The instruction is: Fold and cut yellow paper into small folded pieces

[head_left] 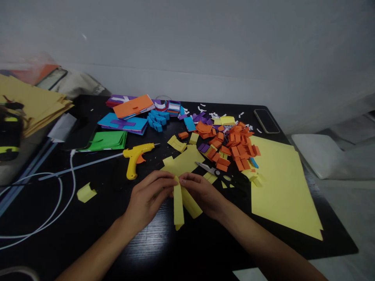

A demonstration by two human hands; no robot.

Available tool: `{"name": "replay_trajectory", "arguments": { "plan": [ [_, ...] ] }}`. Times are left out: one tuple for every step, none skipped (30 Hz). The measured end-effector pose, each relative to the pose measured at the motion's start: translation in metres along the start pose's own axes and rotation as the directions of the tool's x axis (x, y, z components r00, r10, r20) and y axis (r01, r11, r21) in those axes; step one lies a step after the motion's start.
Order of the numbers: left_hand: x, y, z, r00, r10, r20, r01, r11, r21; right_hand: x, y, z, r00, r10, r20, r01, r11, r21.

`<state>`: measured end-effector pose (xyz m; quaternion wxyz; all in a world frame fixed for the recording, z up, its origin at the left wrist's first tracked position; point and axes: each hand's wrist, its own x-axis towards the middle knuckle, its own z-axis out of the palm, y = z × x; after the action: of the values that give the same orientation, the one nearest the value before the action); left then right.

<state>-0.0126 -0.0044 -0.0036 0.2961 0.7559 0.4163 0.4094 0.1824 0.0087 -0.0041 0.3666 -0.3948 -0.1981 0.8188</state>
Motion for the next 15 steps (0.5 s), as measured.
{"name": "replay_trajectory", "arguments": {
  "plan": [
    [-0.0002, -0.0001, 0.0004, 1.000, -0.002, -0.008, 0.002, 1.000, -0.001, 0.0000, 0.0000, -0.0002, 1.000, 0.007, 0.006, -0.007, 1.000, 0.006],
    [-0.0002, -0.0001, 0.0008, 1.000, -0.003, -0.013, 0.003, 1.000, -0.002, 0.0000, 0.0000, -0.0005, 1.000, 0.014, 0.016, -0.014, 1.000, 0.010],
    [-0.0001, 0.0001, 0.0011, 1.000, -0.002, -0.017, 0.002, 1.000, -0.002, -0.0001, 0.0000, -0.0008, 1.000, 0.020, 0.025, -0.020, 1.000, 0.013],
    [0.0001, 0.0004, 0.0015, 1.000, -0.001, -0.017, 0.001, 1.000, -0.003, -0.0002, 0.0000, -0.0011, 0.999, 0.022, 0.033, -0.023, 1.000, 0.010],
    [0.0003, 0.0008, 0.0017, 1.000, 0.000, -0.015, 0.000, 1.000, -0.006, -0.0003, 0.0001, -0.0015, 0.999, 0.020, 0.039, -0.020, 1.000, 0.004],
    [0.0005, 0.0012, 0.0018, 1.000, 0.001, -0.013, -0.001, 1.000, -0.008, -0.0004, 0.0002, -0.0019, 0.999, 0.018, 0.043, -0.018, 1.000, -0.003],
    [0.0006, 0.0015, 0.0019, 1.000, 0.000, -0.007, 0.000, 1.000, -0.008, -0.0005, 0.0004, -0.0023, 0.999, 0.018, 0.048, -0.018, 1.000, -0.010],
    [0.0006, 0.0017, 0.0020, 1.000, 0.003, -0.004, -0.003, 1.000, -0.008, -0.0006, 0.0005, -0.0026, 0.998, 0.019, 0.053, -0.018, 1.000, -0.015],
    [0.0005, 0.0015, 0.0021, 1.000, 0.006, -0.001, -0.006, 1.000, -0.007, -0.0007, 0.0006, -0.0028, 0.998, 0.020, 0.059, -0.019, 1.000, -0.017],
    [0.0002, 0.0012, 0.0023, 1.000, 0.012, 0.002, -0.012, 1.000, -0.006, -0.0007, 0.0008, -0.0030, 0.998, 0.024, 0.063, -0.023, 1.000, -0.018],
    [0.0000, 0.0007, 0.0024, 1.000, 0.016, 0.005, -0.016, 1.000, -0.004, -0.0007, 0.0009, -0.0031, 0.998, 0.026, 0.064, -0.025, 1.000, -0.016],
    [-0.0003, 0.0000, 0.0027, 1.000, 0.019, 0.009, -0.019, 1.000, 0.000, -0.0006, 0.0011, -0.0030, 0.998, 0.025, 0.061, -0.024, 1.000, -0.014],
    [-0.0006, -0.0006, 0.0029, 1.000, 0.021, 0.014, -0.022, 1.000, 0.003, -0.0004, 0.0012, -0.0029, 0.998, 0.025, 0.057, -0.024, 1.000, -0.011],
    [-0.0008, -0.0012, 0.0032, 1.000, 0.020, 0.020, -0.020, 1.000, 0.006, -0.0002, 0.0014, -0.0027, 0.998, 0.028, 0.051, -0.027, 1.000, -0.010],
    [-0.0010, -0.0017, 0.0036, 1.000, 0.017, 0.025, -0.017, 1.000, 0.009, -0.0001, 0.0015, -0.0024, 0.998, 0.033, 0.045, -0.032, 0.999, -0.009]
  ]
}}
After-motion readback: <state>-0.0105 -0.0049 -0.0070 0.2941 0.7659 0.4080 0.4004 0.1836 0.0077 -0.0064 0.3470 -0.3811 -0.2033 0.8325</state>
